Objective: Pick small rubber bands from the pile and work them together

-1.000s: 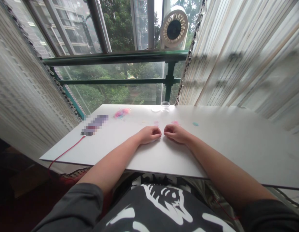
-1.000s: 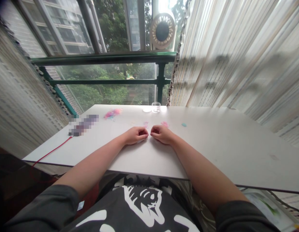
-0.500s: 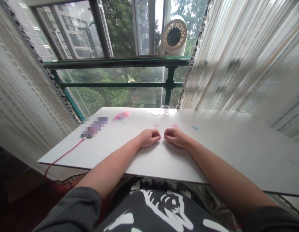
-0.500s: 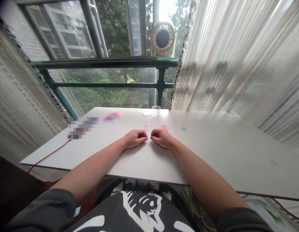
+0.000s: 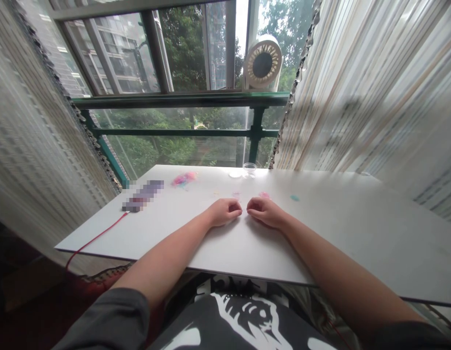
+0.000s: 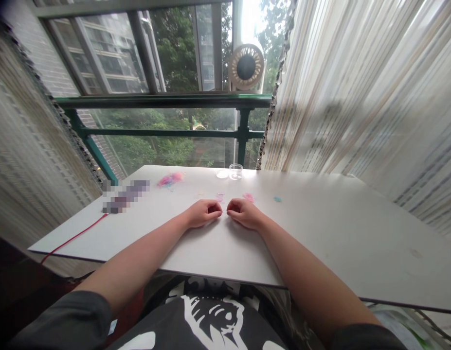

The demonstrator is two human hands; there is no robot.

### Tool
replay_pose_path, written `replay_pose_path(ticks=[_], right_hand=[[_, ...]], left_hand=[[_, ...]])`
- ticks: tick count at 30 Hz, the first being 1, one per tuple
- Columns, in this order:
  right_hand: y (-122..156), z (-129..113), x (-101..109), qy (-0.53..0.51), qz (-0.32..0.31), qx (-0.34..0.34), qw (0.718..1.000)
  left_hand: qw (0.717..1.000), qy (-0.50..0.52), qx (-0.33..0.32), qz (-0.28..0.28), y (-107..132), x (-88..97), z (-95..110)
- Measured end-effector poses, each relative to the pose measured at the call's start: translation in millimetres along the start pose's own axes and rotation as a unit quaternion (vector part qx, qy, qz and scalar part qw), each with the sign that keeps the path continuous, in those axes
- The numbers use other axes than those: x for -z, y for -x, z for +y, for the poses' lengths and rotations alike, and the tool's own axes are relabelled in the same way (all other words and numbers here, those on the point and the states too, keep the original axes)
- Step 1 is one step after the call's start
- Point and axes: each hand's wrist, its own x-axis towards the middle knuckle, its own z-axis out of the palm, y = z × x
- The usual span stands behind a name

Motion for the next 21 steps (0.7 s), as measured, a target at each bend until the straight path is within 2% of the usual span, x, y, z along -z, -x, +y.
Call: replay_pose_path(ticks=[11, 17, 21], right_hand=[[-1.4, 1.5, -2.2, 0.022, 0.016, 0.014, 1.000], [-1.9, -0.1, -1.6, 0.031, 0.022, 0.009, 0.999], [-1.8, -1.2, -0.4, 0.027, 0.018, 0.003, 0.999]], left_hand=[[0.999, -0.026, 0.000, 0.023, -0.5, -4.1, -1.4], [0.984, -0.129, 0.028, 0.117, -12.6, 2.5, -14.5], [0.968, -0.200, 0.044, 0.148, -23.8, 5.2, -22.7]])
